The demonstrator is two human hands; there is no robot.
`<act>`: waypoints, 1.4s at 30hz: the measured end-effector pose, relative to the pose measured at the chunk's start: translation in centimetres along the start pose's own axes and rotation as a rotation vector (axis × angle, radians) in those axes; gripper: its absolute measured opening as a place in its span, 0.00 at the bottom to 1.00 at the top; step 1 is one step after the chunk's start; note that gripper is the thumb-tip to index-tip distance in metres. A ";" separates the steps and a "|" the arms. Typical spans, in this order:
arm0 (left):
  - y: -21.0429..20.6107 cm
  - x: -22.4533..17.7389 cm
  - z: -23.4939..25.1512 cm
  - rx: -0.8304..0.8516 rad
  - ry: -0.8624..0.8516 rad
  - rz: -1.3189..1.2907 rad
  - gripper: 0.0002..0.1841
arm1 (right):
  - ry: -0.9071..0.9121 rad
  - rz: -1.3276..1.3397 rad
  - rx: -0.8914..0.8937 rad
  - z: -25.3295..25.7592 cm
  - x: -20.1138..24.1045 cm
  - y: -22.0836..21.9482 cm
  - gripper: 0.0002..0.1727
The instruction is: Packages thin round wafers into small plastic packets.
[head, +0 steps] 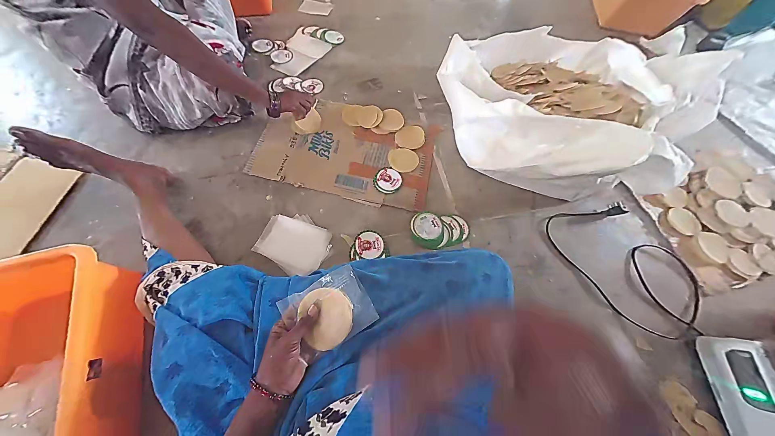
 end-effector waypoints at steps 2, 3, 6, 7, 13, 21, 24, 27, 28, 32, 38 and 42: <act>-0.7 -0.1 0.4 -0.008 -0.002 -0.010 0.10 | -0.206 -0.492 -0.306 0.9 -7.9 9.0 0.09; -0.9 -0.1 0.6 -0.001 -0.009 -0.020 0.10 | -0.440 -0.673 -0.392 0.5 -13.3 13.6 0.11; -1.5 -0.7 1.2 -0.021 -0.035 -0.004 0.11 | -1.086 -0.823 -0.484 -4.8 -28.9 23.5 0.21; -1.7 -0.9 1.4 -0.021 -0.039 -0.002 0.12 | -1.231 -0.852 -0.457 -6.7 -31.8 24.6 0.23; -2.1 -2.0 2.0 -0.042 -0.077 -0.009 0.12 | -1.390 -0.847 -0.396 -10.5 -35.9 24.7 0.24; -3.2 -2.9 2.1 -0.008 -0.107 -0.037 0.12 | -1.461 -0.830 -0.500 -11.1 -33.8 25.1 0.19; -3.5 -3.4 1.4 -0.013 -0.092 -0.076 0.12 | -1.380 -0.864 -0.511 -10.8 -32.9 24.3 0.21; -3.2 -3.7 0.7 0.026 -0.055 -0.198 0.13 | -1.321 -0.893 -0.547 -10.4 -32.1 24.2 0.22; -3.1 -3.8 0.5 0.051 -0.032 -0.239 0.14 | -1.280 -0.882 -0.600 -10.2 -31.5 24.3 0.21; -2.6 -4.1 -1.1 0.118 0.085 -0.369 0.18 | -1.058 -0.648 -0.810 -9.9 -30.2 23.0 0.18; -1.5 -4.9 -3.2 0.203 0.101 -0.425 0.21 | -0.711 -0.113 -0.901 -4.0 -19.7 14.3 0.07; -1.6 -5.6 -4.2 0.244 0.068 -0.407 0.20 | -0.521 -0.113 -0.773 -1.5 -14.0 9.8 0.06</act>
Point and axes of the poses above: each hand's wrist, its own z-axis towards the middle knuckle, its own y-axis out of the back of the hand, x = y × z, the point moved 7 cm from there along z, towards the middle knuckle, and after that the axes turned 3 degrees about -z, right-handed, at the moved point
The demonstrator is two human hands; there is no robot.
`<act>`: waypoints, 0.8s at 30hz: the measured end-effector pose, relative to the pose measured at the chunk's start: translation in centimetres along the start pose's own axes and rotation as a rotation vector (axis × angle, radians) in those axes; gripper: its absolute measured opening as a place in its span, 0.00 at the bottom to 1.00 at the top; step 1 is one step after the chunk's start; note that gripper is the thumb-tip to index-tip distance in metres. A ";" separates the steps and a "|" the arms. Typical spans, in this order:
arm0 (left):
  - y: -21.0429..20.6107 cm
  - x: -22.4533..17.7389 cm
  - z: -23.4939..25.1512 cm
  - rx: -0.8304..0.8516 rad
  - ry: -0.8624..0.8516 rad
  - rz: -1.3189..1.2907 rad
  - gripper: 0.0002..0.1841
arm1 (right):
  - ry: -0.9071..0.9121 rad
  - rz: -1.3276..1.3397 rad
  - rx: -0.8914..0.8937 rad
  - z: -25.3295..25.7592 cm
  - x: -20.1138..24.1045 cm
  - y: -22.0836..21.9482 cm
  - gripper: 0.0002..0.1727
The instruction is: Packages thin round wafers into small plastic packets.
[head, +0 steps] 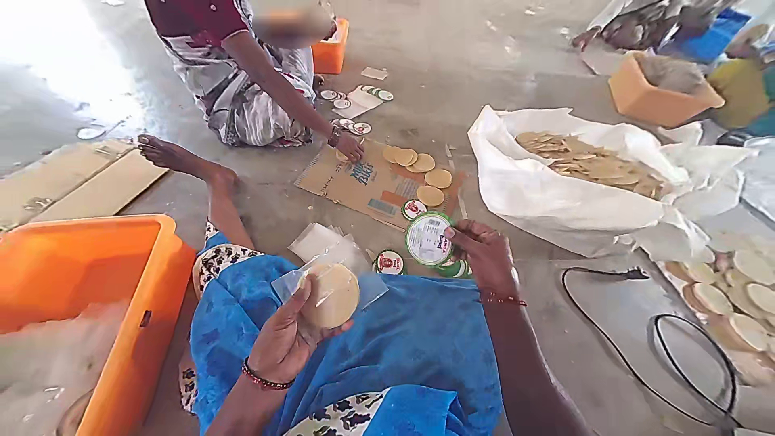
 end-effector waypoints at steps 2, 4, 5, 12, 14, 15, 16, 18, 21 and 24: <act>-0.5 -0.1 -0.4 0.053 -0.009 0.000 0.21 | 0.087 -0.013 0.003 -1.3 1.7 -0.8 0.07; -1.0 -0.4 -0.9 0.069 -0.013 -0.018 0.22 | 0.161 -0.067 0.007 -2.4 3.0 -1.3 0.08; -1.1 -0.5 -1.2 0.065 -0.016 -0.018 0.24 | 0.191 -0.087 0.010 -2.8 3.7 -1.6 0.08; -1.4 -0.8 -2.1 0.152 -0.020 -0.018 0.29 | 0.294 -0.132 0.059 -4.5 5.8 -2.7 0.08; -1.5 -0.7 -2.2 0.161 -0.014 -0.016 0.29 | 0.294 -0.163 0.066 -4.7 6.0 -3.0 0.07; -1.6 -0.7 -2.3 0.164 -0.011 -0.015 0.29 | 0.298 -0.172 0.073 -4.8 6.1 -3.1 0.07; -1.7 -0.7 -2.3 0.163 -0.009 -0.016 0.29 | 0.298 -0.177 0.084 -4.9 6.2 -3.3 0.07; -1.9 -0.6 -2.5 0.166 -0.007 -0.014 0.30 | 0.291 -0.176 0.109 -5.2 6.3 -3.7 0.08; -2.0 -0.5 -2.4 0.184 -0.004 -0.012 0.29 | 0.269 -0.152 0.160 -5.4 6.2 -4.3 0.08; -2.2 -0.3 -2.5 0.166 0.000 -0.005 0.30 | 0.249 -0.114 0.199 -5.7 6.0 -5.0 0.08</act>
Point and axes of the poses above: each hand's wrist, its own z-axis towards the middle knuckle, its own y-axis out of the back of the hand, x = y × z, the point moved 7 cm from there along z, towards the middle knuckle, and after that the axes turned 3 degrees about -z, right-handed, at the moved point
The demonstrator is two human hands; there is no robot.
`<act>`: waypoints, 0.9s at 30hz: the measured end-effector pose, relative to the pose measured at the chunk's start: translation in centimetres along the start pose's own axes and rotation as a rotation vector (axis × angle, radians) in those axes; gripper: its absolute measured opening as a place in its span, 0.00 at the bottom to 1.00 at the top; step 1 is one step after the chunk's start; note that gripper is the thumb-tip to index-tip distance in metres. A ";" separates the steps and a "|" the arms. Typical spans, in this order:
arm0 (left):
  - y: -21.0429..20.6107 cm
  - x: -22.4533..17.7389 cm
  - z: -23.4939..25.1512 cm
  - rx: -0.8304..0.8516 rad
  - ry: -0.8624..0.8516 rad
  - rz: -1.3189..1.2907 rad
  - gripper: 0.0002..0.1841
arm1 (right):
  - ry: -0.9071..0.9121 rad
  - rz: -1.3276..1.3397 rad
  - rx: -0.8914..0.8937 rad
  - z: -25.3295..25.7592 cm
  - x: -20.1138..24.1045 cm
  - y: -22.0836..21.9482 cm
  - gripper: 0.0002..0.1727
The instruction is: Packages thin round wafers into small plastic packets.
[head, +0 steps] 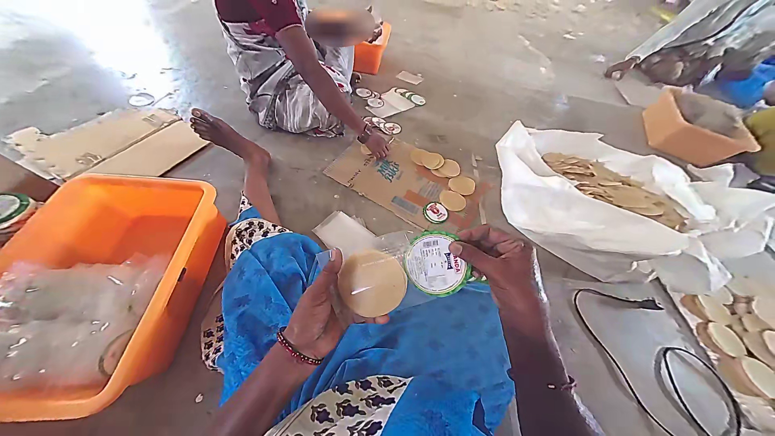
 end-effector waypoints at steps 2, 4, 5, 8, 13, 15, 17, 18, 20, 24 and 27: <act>-0.1 0.0 -0.1 -0.034 0.002 0.013 0.30 | -0.022 0.008 0.007 -0.1 0.1 -0.3 0.07; -0.2 0.1 -0.2 -0.033 0.000 0.011 0.31 | -0.029 0.010 0.000 -0.1 0.1 -0.2 0.07; -0.2 0.1 -0.2 -0.032 0.000 0.008 0.31 | -0.029 0.014 -0.008 -0.1 0.0 0.0 0.07; -0.1 0.0 -0.2 -0.016 -0.004 0.002 0.31 | -0.017 0.022 -0.035 0.0 -0.1 0.9 0.07; 0.0 -0.1 -0.2 -0.012 0.006 0.003 0.32 | 0.031 -0.005 -0.093 0.0 0.5 2.3 0.07; 0.0 0.0 -0.2 -0.008 0.013 0.003 0.32 | 0.047 -0.051 -0.107 -0.1 0.9 2.4 0.07; -0.1 0.1 -0.2 0.005 0.016 -0.007 0.32 | 0.048 -0.067 -0.094 -0.2 1.1 2.2 0.08; -0.1 0.1 -0.1 0.010 0.018 -0.008 0.33 | 0.044 -0.066 -0.082 -0.2 1.1 2.1 0.08; -0.1 0.2 -0.1 0.035 0.018 -0.018 0.33 | 0.032 -0.065 -0.059 -0.2 0.9 1.9 0.08; 0.0 0.1 -0.1 0.033 0.009 -0.007 0.33 | 0.001 -0.016 0.012 -0.1 0.6 1.3 0.08; 0.1 0.3 0.0 0.027 0.018 0.009 0.32 | -0.045 0.016 0.049 -0.1 0.3 0.7 0.07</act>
Point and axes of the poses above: each hand's wrist, its own z-axis towards the middle knuckle, its own y-axis out of the back of the hand, x = y × z, the point moved 7 cm from there along z, towards the middle knuckle, and after that the axes turned 3 degrees about -z, right-handed, at the moved point
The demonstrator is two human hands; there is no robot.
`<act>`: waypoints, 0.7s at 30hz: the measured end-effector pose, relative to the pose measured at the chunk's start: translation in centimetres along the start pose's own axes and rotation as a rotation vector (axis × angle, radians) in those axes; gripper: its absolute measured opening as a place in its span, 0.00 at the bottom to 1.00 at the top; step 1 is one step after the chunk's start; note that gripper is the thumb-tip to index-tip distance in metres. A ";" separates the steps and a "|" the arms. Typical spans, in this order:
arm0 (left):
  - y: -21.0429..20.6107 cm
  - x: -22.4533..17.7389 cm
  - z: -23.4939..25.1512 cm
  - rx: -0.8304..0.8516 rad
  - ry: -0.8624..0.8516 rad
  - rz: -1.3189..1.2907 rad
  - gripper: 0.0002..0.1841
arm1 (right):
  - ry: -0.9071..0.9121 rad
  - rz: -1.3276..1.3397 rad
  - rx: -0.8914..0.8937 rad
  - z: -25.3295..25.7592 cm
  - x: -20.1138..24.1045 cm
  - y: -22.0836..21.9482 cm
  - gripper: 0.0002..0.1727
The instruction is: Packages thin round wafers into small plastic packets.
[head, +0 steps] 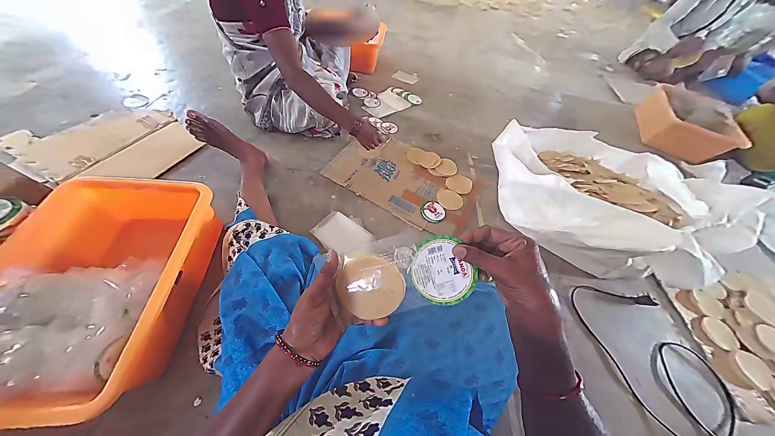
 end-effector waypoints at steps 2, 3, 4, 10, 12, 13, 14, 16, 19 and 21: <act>0.1 0.1 0.1 0.008 0.002 0.015 0.32 | -0.041 0.028 0.021 0.0 -0.2 -0.4 0.07; 0.1 0.2 0.1 0.001 0.002 0.029 0.32 | -0.059 0.043 0.030 0.1 -0.4 -0.6 0.07; 0.0 0.3 0.1 -0.018 0.002 0.050 0.32 | -0.078 0.045 0.041 0.1 -0.6 -0.8 0.07; -0.1 0.8 0.3 -0.045 0.042 0.060 0.33 | -0.115 0.008 0.145 0.5 -1.1 -3.2 0.07; 0.0 1.0 0.4 -0.034 0.055 0.039 0.34 | -0.105 -0.005 0.187 0.3 -1.1 -4.2 0.07; 0.0 0.9 0.4 -0.027 0.053 0.029 0.34 | -0.096 0.002 0.199 0.3 -1.2 -4.3 0.07; 0.2 0.8 0.5 -0.024 0.048 0.021 0.34 | -0.084 0.018 0.200 0.3 -1.1 -4.2 0.07; 0.4 0.6 0.4 -0.028 0.038 0.015 0.34 | -0.062 0.031 0.181 0.2 -1.1 -3.6 0.04; 0.6 0.6 0.5 -0.035 0.049 0.022 0.34 | -0.057 0.022 0.188 -0.3 -1.3 -4.2 0.04; 0.3 0.8 0.7 -0.024 0.063 0.018 0.33 | -0.056 -0.014 0.243 -0.7 -1.5 -5.8 0.04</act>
Point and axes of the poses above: each hand's wrist, its own z-axis towards the middle knuckle, its own y-axis out of the back of the hand, x = y × z, the point moved 7 cm from there along z, towards the middle knuckle, and after that the axes turned 3 degrees about -z, right-handed, at the moved point
